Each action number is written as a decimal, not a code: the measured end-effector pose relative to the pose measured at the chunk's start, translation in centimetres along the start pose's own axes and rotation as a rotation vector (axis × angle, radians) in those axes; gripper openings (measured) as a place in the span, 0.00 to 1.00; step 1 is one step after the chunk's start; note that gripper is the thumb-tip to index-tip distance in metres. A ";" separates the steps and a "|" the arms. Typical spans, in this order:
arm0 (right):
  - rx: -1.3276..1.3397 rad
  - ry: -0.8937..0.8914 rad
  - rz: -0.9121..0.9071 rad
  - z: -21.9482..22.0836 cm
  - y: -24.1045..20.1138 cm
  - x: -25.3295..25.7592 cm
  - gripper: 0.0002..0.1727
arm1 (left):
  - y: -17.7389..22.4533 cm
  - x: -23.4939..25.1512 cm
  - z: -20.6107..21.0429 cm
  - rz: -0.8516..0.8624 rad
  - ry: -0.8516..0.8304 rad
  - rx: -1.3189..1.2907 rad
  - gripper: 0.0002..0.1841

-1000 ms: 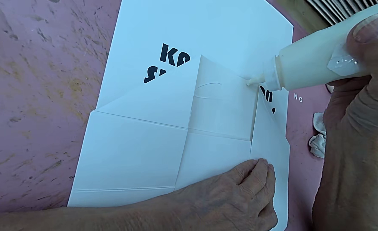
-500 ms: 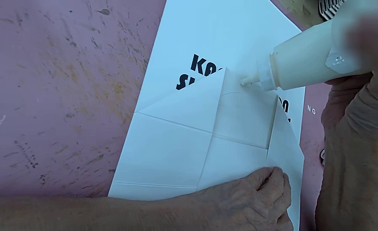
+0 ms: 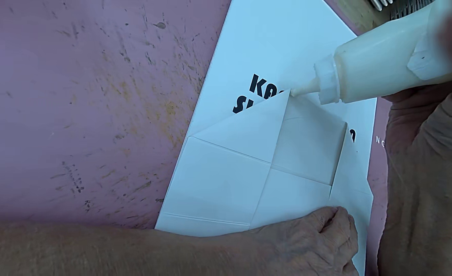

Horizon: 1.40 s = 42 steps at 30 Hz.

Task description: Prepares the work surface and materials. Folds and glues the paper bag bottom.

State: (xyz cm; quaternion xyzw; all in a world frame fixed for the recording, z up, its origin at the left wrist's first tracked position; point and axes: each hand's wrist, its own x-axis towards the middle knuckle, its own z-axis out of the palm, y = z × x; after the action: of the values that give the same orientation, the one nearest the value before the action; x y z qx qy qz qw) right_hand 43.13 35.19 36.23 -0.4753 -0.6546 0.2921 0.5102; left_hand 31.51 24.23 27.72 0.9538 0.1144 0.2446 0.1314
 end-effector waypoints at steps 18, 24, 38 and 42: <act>0.078 0.035 -0.066 2.0 0.2 1.6 0.17 | -0.1 0.2 -1.3 -0.025 -0.091 -0.141 0.28; 0.037 -0.100 -0.116 1.9 0.3 -0.9 0.25 | -0.1 0.2 -1.6 -0.034 -0.085 -0.176 0.30; 0.053 -0.227 -0.138 5.1 -2.1 -3.3 0.17 | -0.2 0.4 -1.6 -0.021 -0.089 -0.260 0.27; 0.083 -0.213 -0.082 5.1 -2.3 -3.4 0.19 | -0.2 0.3 -1.6 -0.026 -0.093 -0.278 0.28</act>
State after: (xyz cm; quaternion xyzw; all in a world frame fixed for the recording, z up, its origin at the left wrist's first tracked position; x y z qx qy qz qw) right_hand 37.66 31.65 35.34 -0.3927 -0.7115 0.3466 0.4685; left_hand 30.95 24.83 29.15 0.9352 0.0854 0.2118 0.2706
